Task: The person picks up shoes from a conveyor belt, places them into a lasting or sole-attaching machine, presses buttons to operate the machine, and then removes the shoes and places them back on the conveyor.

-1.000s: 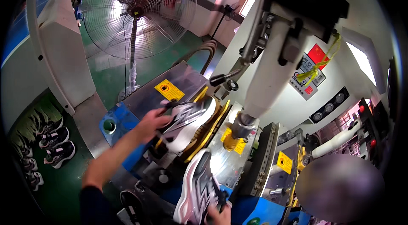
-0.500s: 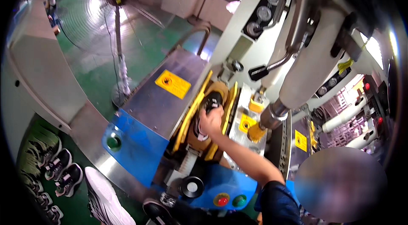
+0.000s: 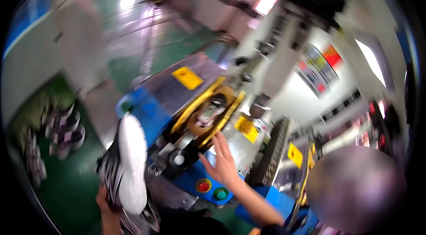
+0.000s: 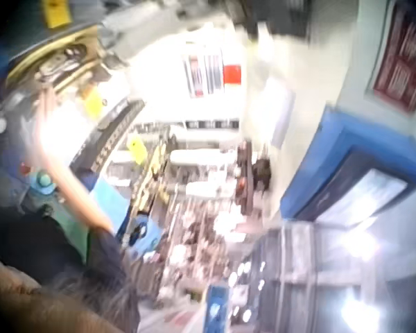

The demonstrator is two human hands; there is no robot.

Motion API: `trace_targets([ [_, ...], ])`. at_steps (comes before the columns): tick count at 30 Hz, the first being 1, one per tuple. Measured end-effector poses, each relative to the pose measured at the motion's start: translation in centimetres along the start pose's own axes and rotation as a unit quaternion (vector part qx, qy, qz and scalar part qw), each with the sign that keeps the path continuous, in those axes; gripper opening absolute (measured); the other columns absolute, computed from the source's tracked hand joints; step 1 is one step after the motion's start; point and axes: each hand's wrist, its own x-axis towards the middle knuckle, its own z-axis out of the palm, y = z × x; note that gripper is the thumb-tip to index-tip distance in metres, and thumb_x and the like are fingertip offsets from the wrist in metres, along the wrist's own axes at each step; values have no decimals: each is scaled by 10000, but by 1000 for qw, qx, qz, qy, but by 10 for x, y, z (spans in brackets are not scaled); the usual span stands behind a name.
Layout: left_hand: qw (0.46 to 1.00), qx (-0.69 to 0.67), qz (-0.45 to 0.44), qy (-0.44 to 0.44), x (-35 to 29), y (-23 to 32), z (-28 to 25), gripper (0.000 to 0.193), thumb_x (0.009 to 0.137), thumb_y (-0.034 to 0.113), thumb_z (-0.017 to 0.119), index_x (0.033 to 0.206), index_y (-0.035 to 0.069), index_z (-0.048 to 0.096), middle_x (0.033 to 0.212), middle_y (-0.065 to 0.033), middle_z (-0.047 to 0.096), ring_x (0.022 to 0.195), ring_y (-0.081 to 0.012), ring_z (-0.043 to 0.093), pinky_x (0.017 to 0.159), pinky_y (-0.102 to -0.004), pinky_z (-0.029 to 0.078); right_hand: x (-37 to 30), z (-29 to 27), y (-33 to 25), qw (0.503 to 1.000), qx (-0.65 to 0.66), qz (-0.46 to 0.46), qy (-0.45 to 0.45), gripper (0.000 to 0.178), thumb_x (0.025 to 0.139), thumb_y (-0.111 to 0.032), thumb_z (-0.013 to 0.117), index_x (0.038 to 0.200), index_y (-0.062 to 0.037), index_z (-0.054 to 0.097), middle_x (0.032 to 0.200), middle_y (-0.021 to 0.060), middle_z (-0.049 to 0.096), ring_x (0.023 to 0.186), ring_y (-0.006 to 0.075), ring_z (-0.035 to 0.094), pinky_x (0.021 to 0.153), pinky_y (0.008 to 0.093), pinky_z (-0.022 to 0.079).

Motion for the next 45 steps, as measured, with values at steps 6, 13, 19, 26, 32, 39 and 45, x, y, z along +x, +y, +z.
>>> trace_targets([
  [6,999,-35,-16,-20,-57,-31,42,609,722,107,535,1298,-36,399,1209,-188,550,1072,-301,572,963,-401,446,-180,-31,-8,965,-189,47,-176,769,722,-317,718,1300,61,379,1359,285,358,1273,413,349,1035,556,246],
  [13,926,372,25,-57,-169,-64,12,570,773,117,619,1286,-33,423,1176,-148,548,1057,-237,544,933,-343,424,-234,15,-51,813,519,207,-163,823,741,-349,732,1334,38,312,1244,181,492,1155,243,480,984,383,379],
  [19,918,352,21,-184,-259,-52,41,722,828,251,627,1384,-27,259,1369,-151,367,1281,-256,353,1068,-361,241,-288,19,-121,411,800,317,-301,674,786,-373,662,1290,-9,401,1266,110,488,1179,185,447,1013,363,352],
  [26,885,377,210,-174,-245,27,-31,446,884,320,547,1156,-27,483,995,-87,598,1023,-207,545,1063,-425,243,-298,51,-229,442,677,423,-408,557,911,-348,531,1316,9,391,1281,105,486,1165,211,485,995,334,370],
  [32,944,206,178,188,-233,97,-130,268,937,250,469,985,-8,518,902,-114,598,851,-170,551,833,-305,436,-309,150,-278,880,220,259,-333,929,730,-357,734,1356,110,232,1365,297,320,1261,372,373,1028,390,330],
  [39,966,158,131,158,-217,164,-205,258,950,228,421,991,-6,523,898,-115,598,966,-194,528,910,-327,387,-262,262,-323,910,99,284,-285,617,694,-229,711,1191,33,456,874,234,636,776,399,617,746,447,473],
  [45,955,261,131,-52,-182,170,-169,279,961,252,447,1001,-11,532,857,-83,567,880,-184,551,944,-369,399,-295,128,-343,757,313,523,-235,371,728,-223,764,988,-11,605,680,-9,568,517,92,448,460,293,400],
])
